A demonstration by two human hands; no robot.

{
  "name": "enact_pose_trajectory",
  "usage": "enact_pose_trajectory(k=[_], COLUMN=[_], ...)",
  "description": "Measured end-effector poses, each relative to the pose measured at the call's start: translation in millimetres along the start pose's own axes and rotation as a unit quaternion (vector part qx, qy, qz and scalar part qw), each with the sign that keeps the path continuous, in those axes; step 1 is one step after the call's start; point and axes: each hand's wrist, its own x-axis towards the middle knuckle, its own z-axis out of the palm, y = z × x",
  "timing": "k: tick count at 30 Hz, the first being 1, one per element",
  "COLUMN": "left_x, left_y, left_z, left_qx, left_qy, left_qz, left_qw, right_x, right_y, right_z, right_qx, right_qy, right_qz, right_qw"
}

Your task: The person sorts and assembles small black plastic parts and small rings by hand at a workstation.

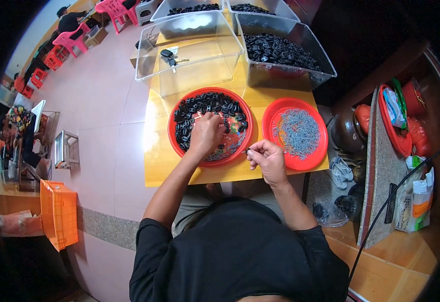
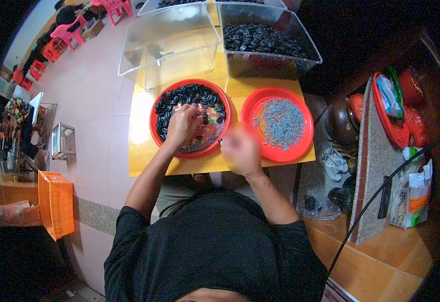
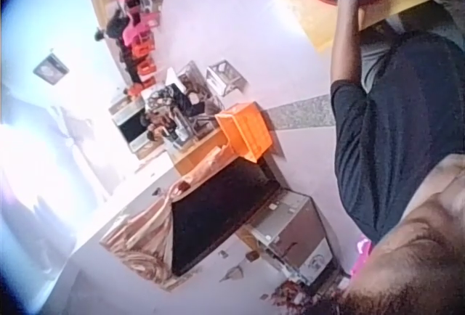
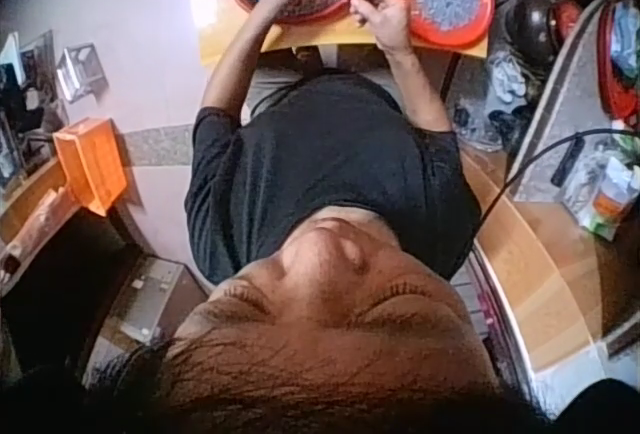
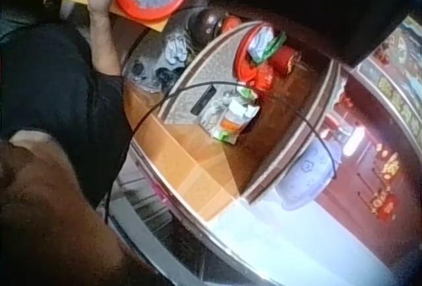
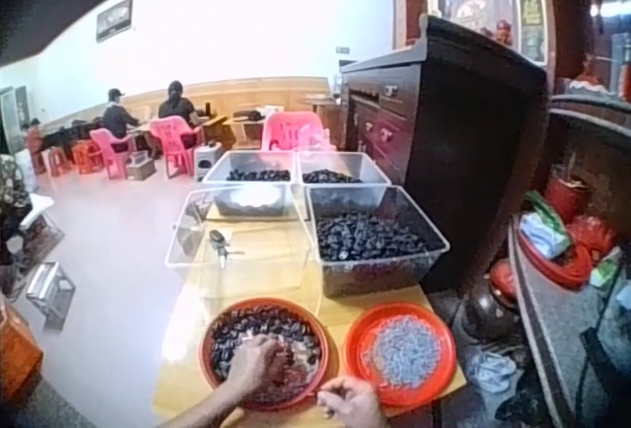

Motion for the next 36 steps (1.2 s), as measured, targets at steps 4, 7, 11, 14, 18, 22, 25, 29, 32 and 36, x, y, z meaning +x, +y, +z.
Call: enact_pose_trajectory(k=[4, 7, 11, 14, 18, 22, 25, 29, 32, 36], left_x=[3.8, 3.8, 3.1, 1.8, 2.1, 3.8, 1.6, -12.8, -33.1, -56.2], left_y=[4.8, 3.8, 5.9, 8.8, 4.9, 1.0, -7.4, 4.6, 16.2, 27.9], left_z=[12.4, 16.5, 21.3, 23.1, 24.5, 26.9, 27.3, 6.0, -8.4, -14.5], left_qx=[0.116, 0.111, 0.108, 0.107, 0.120, 0.117, 0.092, -0.402, -0.582, -0.683], left_qy=[-0.032, -0.032, -0.026, -0.030, -0.032, -0.019, -0.015, -0.130, -0.146, -0.119], left_qz=[0.015, 0.011, 0.006, -0.001, -0.002, 0.010, 0.028, -0.196, -0.273, -0.318], left_qw=[0.993, 0.993, 0.994, 0.994, 0.992, 0.993, 0.995, 0.885, 0.752, 0.647], right_x=[-1.9, -2.2, -2.6, -2.2, -2.6, -3.4, -3.0, -1.7, 0.7, 0.3], right_y=[-1.4, 0.9, 1.7, 4.2, 3.5, 3.1, 0.8, -8.2, -14.3, -17.1], right_z=[-2.4, -8.4, -10.6, -8.8, -6.4, -8.7, -11.1, -14.4, -8.1, 2.0], right_qx=[-0.003, -0.007, -0.010, 0.008, -0.001, 0.001, 0.003, -0.012, -0.008, -0.033], right_qy=[0.001, 0.006, 0.006, 0.000, -0.002, -0.002, 0.001, 0.007, 0.007, -0.010], right_qz=[0.000, -0.001, -0.001, -0.001, 0.003, 0.003, -0.001, -0.022, -0.036, -0.051], right_qw=[1.000, 1.000, 1.000, 1.000, 1.000, 1.000, 1.000, 1.000, 0.999, 0.998])
